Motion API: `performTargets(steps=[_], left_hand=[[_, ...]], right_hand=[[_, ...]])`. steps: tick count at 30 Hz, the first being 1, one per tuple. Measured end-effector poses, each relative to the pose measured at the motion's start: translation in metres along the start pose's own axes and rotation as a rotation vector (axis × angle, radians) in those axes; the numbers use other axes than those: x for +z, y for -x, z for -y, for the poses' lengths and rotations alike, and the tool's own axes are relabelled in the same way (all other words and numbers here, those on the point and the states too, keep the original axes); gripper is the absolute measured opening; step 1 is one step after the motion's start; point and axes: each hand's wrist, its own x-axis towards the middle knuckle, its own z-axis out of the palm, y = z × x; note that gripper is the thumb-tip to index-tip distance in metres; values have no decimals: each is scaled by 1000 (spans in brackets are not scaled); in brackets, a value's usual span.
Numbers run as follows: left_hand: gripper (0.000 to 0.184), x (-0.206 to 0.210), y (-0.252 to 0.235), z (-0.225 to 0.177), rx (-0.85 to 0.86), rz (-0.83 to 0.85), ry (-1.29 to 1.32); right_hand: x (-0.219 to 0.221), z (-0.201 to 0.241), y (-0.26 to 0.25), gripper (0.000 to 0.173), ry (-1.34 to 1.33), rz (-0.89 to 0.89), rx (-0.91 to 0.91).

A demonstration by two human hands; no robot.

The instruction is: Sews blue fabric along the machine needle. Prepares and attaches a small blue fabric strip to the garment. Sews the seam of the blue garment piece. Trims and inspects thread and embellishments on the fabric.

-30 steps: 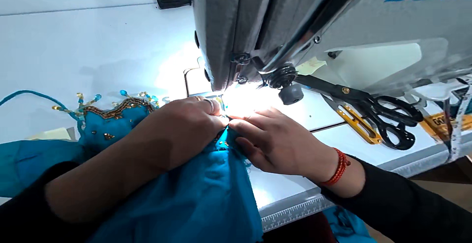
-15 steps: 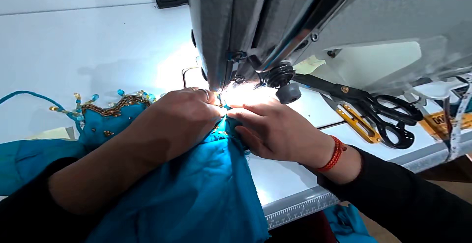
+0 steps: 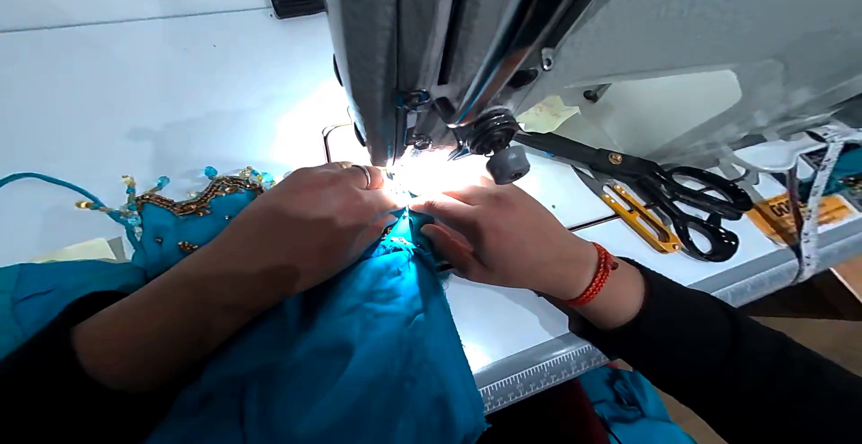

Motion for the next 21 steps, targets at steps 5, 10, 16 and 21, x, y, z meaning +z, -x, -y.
performTargets(steps=[5, 10, 16, 21], left_hand=[[33, 0, 2, -1, -27, 18, 33], [34, 0, 1, -2, -35, 49, 41], [32, 2, 2, -1, -36, 24, 62], [33, 2, 2, -1, -34, 14, 48]], right_hand=[[-1, 1, 0, 33, 7, -10, -13], [-1, 2, -1, 33, 2, -19, -9], [0, 3, -1, 32, 9, -29, 1], [0, 4, -1, 31, -2, -24, 2]])
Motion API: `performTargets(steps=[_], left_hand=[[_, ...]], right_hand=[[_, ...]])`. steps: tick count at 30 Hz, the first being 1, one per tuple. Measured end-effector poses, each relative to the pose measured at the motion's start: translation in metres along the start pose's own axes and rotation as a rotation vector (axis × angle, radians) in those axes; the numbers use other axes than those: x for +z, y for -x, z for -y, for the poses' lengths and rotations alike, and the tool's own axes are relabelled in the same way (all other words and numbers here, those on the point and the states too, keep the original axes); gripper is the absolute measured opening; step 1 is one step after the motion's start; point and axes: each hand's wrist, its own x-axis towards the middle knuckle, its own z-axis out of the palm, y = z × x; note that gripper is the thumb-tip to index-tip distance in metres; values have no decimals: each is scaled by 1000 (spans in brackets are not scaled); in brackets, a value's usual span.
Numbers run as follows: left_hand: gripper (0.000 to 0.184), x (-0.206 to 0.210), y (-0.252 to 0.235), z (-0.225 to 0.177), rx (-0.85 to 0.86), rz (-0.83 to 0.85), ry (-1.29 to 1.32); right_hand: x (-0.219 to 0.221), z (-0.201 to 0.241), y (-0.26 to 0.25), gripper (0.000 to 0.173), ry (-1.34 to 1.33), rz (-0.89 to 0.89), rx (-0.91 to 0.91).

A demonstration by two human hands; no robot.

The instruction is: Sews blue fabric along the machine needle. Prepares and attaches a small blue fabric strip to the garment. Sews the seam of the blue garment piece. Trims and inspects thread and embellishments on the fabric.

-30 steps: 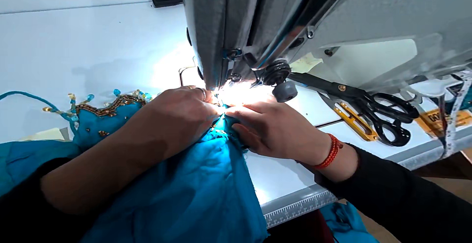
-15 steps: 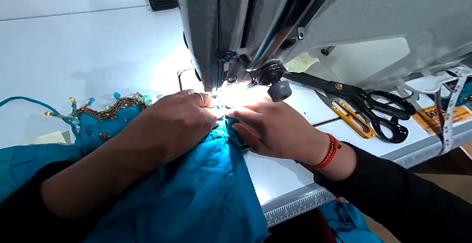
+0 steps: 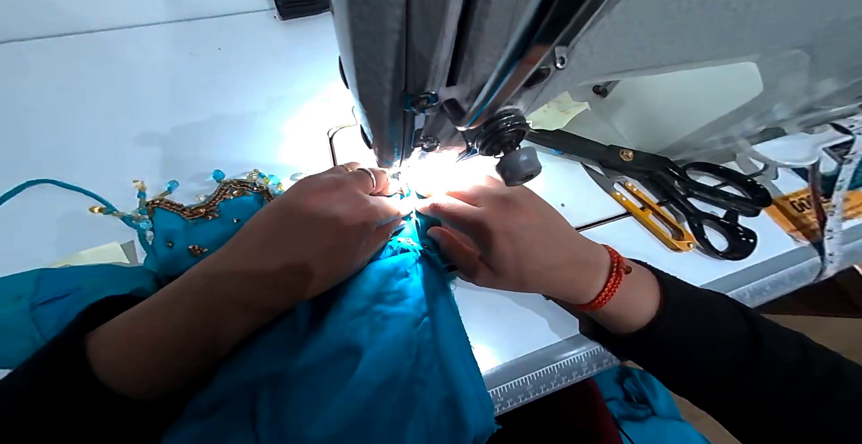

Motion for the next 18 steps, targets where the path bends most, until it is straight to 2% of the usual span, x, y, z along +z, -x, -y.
performTargets(steps=[9, 12, 15, 18], left_hand=[[32, -3, 1, -7, -35, -11, 0], [27, -2, 1, -8, -52, -80, 6], [18, -2, -1, -8, -154, -117, 22], [19, -1, -3, -6, -246, -104, 44]], right_hand=[[-3, 5, 0, 27, -54, 13, -19], [-5, 3, 1, 27, -70, 21, -25], [-7, 3, 2, 25, -93, 15, -17], [-8, 3, 2, 25, -103, 29, 3]])
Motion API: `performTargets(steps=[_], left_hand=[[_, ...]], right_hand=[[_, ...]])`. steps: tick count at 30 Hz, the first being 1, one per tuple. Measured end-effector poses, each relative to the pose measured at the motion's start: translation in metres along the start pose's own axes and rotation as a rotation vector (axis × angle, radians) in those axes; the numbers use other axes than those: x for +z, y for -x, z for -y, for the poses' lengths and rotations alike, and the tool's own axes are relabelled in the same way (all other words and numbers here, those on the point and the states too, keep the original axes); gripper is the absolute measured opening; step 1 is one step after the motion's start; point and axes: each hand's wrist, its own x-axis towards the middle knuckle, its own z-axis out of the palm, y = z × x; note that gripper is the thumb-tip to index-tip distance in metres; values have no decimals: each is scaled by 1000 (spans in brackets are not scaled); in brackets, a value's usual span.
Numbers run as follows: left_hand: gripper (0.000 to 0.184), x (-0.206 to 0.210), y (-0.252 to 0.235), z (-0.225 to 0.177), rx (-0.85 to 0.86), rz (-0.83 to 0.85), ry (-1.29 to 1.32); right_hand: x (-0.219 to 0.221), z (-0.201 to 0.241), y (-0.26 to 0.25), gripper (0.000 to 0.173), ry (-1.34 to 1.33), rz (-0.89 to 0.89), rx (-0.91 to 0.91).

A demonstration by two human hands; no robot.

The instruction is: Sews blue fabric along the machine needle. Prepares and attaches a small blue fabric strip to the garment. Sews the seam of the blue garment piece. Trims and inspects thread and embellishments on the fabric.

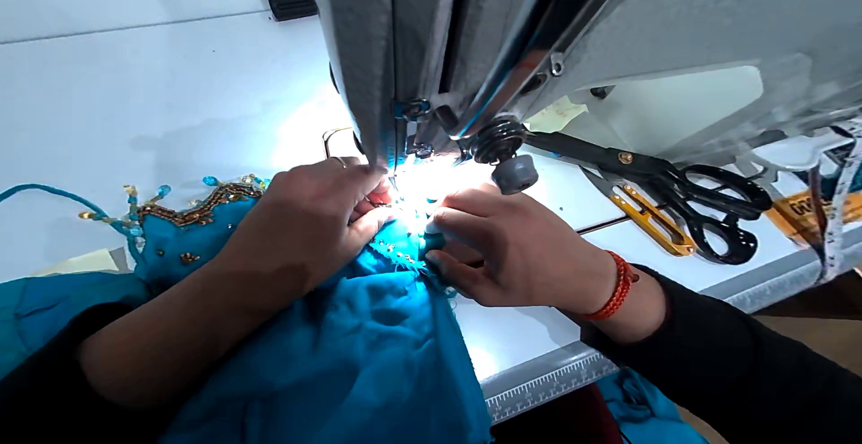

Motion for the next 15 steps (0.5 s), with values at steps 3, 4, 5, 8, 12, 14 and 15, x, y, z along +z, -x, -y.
performTargets(steps=[3, 4, 5, 8, 12, 14, 15], left_hand=[[19, 1, 0, 2, 4, -6, 1], [17, 1, -1, 2, 14, -12, -3], [16, 1, -1, 2, 20, -12, -8], [12, -1, -1, 1, 34, -13, -7], [11, -2, 0, 0, 27, 14, -15], [10, -3, 0, 0, 34, 26, -8], [10, -3, 0, 0, 36, 29, -16]], right_hand=[[0, -1, 0, 24, -18, -3, -1], [0, -1, 0, 25, -22, -2, -2], [0, -1, 0, 26, -22, -2, 0], [1, -2, -1, 28, -28, -3, 3], [2, -4, -1, 31, -58, -2, 9], [2, -4, -1, 33, -78, 5, 22], [1, -4, -1, 34, -86, 11, 30]])
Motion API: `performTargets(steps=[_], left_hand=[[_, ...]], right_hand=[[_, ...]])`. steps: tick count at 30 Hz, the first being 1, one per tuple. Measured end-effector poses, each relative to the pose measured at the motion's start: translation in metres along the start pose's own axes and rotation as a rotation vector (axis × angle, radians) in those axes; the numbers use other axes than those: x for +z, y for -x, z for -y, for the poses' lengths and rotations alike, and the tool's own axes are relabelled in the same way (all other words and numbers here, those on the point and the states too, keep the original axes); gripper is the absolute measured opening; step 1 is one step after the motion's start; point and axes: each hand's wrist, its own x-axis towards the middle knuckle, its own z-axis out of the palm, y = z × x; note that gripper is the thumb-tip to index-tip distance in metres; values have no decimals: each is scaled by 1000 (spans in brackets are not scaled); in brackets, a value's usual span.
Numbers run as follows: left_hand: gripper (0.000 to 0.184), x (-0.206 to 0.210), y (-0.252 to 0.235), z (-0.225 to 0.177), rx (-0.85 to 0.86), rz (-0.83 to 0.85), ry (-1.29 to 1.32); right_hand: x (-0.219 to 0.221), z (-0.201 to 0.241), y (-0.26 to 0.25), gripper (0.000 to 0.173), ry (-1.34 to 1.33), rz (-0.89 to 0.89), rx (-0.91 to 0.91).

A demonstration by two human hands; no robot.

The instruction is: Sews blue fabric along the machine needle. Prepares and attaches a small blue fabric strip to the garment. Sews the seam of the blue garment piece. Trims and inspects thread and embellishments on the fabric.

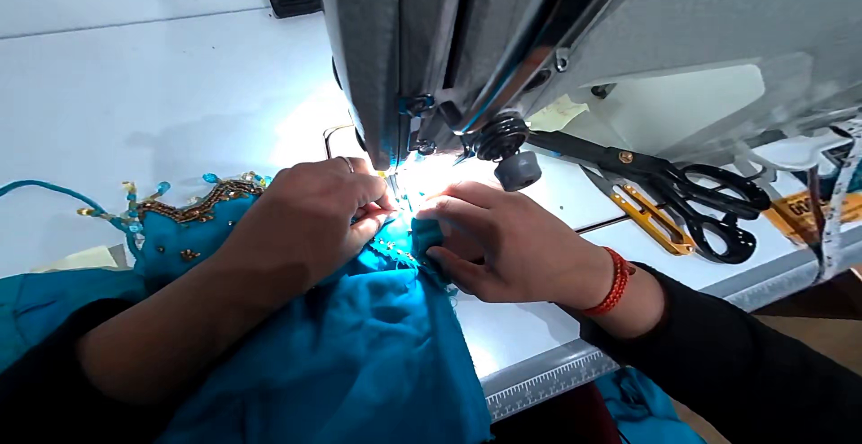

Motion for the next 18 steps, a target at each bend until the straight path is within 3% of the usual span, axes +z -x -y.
performTargets(steps=[8, 11, 18], left_hand=[[16, 2, 0, 1, -2, -16, -15], [15, 2, 0, 2, -9, -8, -8], [15, 1, 0, 2, 11, 0, -3]], right_hand=[[0, -3, 1, 31, 23, 21, 22], [1, -3, -1, 21, 41, -41, 7], [4, -1, -2, 16, -7, -141, 37]])
